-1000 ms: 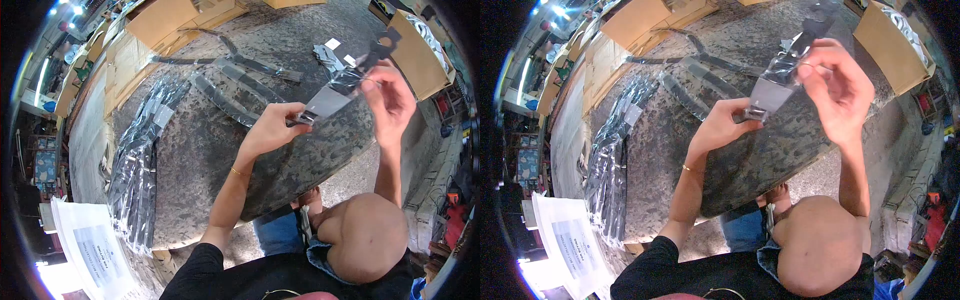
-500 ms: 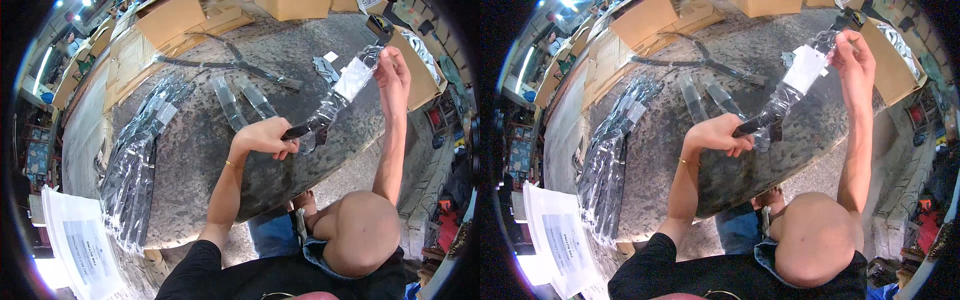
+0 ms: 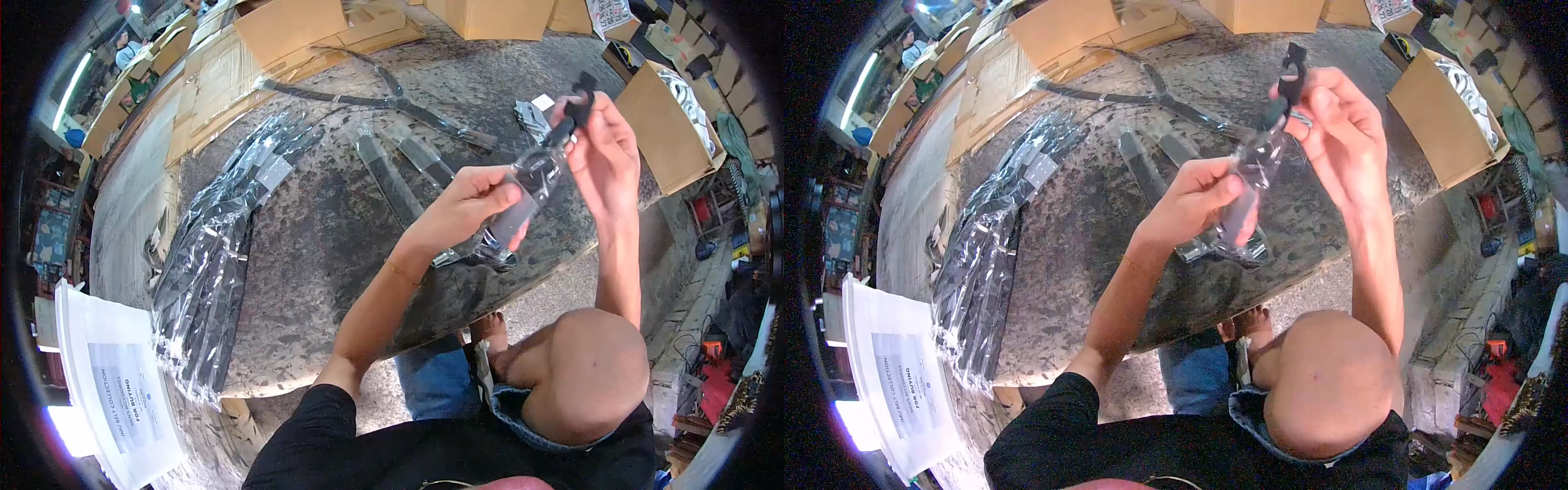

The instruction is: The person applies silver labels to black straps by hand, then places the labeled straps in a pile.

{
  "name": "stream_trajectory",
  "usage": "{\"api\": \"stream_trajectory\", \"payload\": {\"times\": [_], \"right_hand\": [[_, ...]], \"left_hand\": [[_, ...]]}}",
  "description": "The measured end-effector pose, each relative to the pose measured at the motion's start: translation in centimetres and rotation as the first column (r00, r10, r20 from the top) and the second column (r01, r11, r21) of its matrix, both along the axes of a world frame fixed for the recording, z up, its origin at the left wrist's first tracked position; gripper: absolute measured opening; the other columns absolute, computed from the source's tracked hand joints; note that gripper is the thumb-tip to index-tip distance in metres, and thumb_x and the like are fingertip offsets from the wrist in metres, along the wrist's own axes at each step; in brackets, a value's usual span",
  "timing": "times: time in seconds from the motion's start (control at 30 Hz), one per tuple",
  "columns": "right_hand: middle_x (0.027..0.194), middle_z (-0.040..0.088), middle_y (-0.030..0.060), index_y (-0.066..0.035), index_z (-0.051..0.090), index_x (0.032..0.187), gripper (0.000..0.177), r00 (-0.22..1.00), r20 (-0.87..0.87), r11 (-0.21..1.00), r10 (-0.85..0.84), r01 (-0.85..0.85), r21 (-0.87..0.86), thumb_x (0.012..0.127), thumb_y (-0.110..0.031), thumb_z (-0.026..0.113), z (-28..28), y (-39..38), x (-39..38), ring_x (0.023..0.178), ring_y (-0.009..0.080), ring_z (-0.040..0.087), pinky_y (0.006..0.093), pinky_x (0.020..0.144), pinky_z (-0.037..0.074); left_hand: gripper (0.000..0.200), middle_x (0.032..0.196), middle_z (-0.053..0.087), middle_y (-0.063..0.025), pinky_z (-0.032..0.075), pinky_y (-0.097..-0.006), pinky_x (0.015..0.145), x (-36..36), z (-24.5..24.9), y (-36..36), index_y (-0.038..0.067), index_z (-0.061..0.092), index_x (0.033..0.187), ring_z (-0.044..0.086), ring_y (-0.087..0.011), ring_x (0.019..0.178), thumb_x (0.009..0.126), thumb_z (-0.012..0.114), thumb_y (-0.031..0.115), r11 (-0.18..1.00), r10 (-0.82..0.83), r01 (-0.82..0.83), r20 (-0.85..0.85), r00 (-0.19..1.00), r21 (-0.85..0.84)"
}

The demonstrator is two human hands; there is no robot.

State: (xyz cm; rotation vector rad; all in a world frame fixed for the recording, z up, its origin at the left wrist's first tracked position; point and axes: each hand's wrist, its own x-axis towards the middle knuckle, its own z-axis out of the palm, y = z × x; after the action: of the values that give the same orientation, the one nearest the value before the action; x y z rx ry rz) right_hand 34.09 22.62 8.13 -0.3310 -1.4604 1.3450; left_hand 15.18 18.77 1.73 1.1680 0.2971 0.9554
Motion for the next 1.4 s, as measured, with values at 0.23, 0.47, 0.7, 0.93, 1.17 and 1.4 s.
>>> {"api": "stream_trajectory", "payload": {"times": [0.23,0.47,0.7,0.93,1.17,1.4], "right_hand": [[0.101,0.065,0.0095,0.002,0.063,0.106,0.021,0.913,0.404,0.977,-0.055,-0.035,0.211,0.086,0.001,0.059,-0.7,-1.2,-1.7,0.086,0.015,0.061,0.027,0.075,0.049],[0.094,0.064,0.0101,0.002,0.06,0.086,0.007,0.805,0.59,0.941,-0.069,-0.144,0.307,0.083,-0.003,0.063,0.1,-1.1,-1.6,0.081,0.0184,0.06,0.0287,0.072,0.047],[0.092,0.06,0.013,0.0,0.052,0.091,0.004,0.818,0.469,0.845,-0.333,0.038,0.533,0.087,0.0,0.053,-1.0,-1.9,-2.0,0.074,0.0231,0.059,0.0297,0.068,0.048],[0.091,0.061,0.0073,0.002,0.054,0.1,0.011,0.913,0.325,0.959,-0.245,0.179,0.218,0.089,0.001,0.053,-1.9,-2.6,-2.6,0.075,0.0132,0.055,0.0262,0.072,0.047],[0.103,0.057,0.0084,0.001,0.062,0.101,0.015,0.919,0.375,0.982,0.121,-0.165,0.087,0.086,-0.001,0.061,-1.5,-1.1,-1.0,0.095,0.0131,0.054,0.027,0.079,0.047],[0.09,0.053,0.007,-0.001,0.049,0.081,0.014,0.919,0.361,0.952,-0.158,0.045,0.304,0.085,-0.004,0.063,-1.4,-1.6,-1.3,0.084,0.013,0.051,0.0253,0.074,0.045]], "left_hand": [[0.017,0.072,0.059,-0.0091,0.047,-0.0298,0.052,0.7,-1.2,-0.7,0.001,0.055,0.087,0.058,-0.0169,0.059,0.095,0.048,0.015,0.921,0.001,0.021,0.056,0.998,-0.39],[0.022,0.055,0.051,-0.0074,0.035,-0.0268,0.041,0.0,-3.1,0.5,0.0,0.052,0.082,0.047,-0.0143,0.041,0.086,0.053,0.021,0.94,-0.071,0.1,0.1,0.992,-0.325],[0.029,0.048,0.037,0.0001,0.029,-0.0232,0.036,-0.6,-1.3,0.4,0.006,0.04,0.065,0.036,-0.0095,0.037,0.087,0.046,0.024,0.952,-0.231,0.264,0.204,0.951,-0.155],[0.035,0.045,0.032,0.0028,0.03,-0.0243,0.043,-0.5,-1.6,0.6,0.011,0.033,0.06,0.031,-0.007,0.037,0.091,0.04,0.026,0.956,-0.203,0.232,0.165,0.965,-0.18],[0.037,0.044,0.032,0.0035,0.032,-0.0251,0.045,-0.8,-1.8,0.6,0.013,0.031,0.058,0.029,-0.0075,0.035,0.089,0.043,0.03,0.954,-0.195,0.212,0.098,0.976,-0.21],[0.039,0.043,0.033,0.0039,0.033,-0.0265,0.044,-0.6,-1.9,0.5,0.013,0.033,0.057,0.03,-0.0072,0.035,0.09,0.044,0.033,0.88,-0.263,0.303,0.155,0.952,-0.367]]}}
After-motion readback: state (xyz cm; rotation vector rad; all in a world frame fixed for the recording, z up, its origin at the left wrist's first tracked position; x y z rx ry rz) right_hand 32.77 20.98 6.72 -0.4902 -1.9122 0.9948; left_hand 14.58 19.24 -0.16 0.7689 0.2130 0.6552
